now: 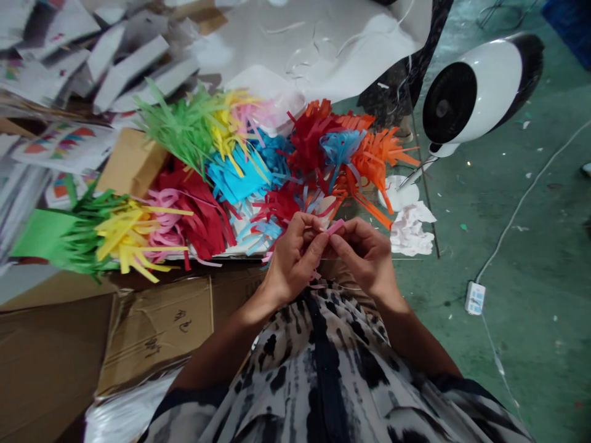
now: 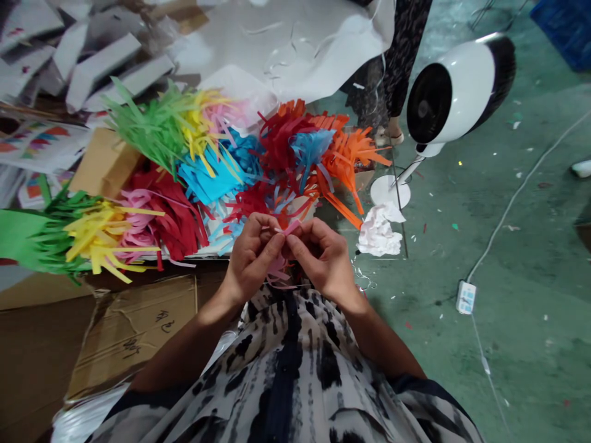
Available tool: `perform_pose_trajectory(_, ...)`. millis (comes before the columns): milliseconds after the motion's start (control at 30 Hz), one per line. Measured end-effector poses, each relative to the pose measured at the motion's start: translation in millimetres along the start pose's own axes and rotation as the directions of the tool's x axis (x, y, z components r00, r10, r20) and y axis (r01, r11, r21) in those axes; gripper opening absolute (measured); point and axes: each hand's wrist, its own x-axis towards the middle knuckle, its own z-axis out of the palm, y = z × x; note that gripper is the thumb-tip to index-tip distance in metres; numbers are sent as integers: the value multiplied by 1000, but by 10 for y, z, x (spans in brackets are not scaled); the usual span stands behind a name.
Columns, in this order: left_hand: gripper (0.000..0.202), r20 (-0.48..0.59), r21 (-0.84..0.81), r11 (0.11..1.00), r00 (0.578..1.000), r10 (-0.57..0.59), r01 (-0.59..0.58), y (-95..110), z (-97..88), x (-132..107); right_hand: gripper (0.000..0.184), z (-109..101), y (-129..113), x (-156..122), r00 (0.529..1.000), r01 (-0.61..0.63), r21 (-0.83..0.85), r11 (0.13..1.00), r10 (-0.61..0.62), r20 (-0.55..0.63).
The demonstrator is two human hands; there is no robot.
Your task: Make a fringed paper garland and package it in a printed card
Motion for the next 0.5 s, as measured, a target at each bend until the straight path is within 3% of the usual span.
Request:
perform_pose_trajectory(200,16,-21,86,996,1000,21,-19,55,-2,-37,20,-13,-15,-3,1000,25,6,1000,-25,2)
perform_pose_trajectory(333,8,26,315,935,986,162,-162,86,-38,-39,36,-51,-38,-10,999,37,-48,998,-38,-14)
perform_pose_trajectory(500,9,116,533,799,959,257,-279,71,-100,15,17,-95,-42,-13,994,111,-177,978,-109,16)
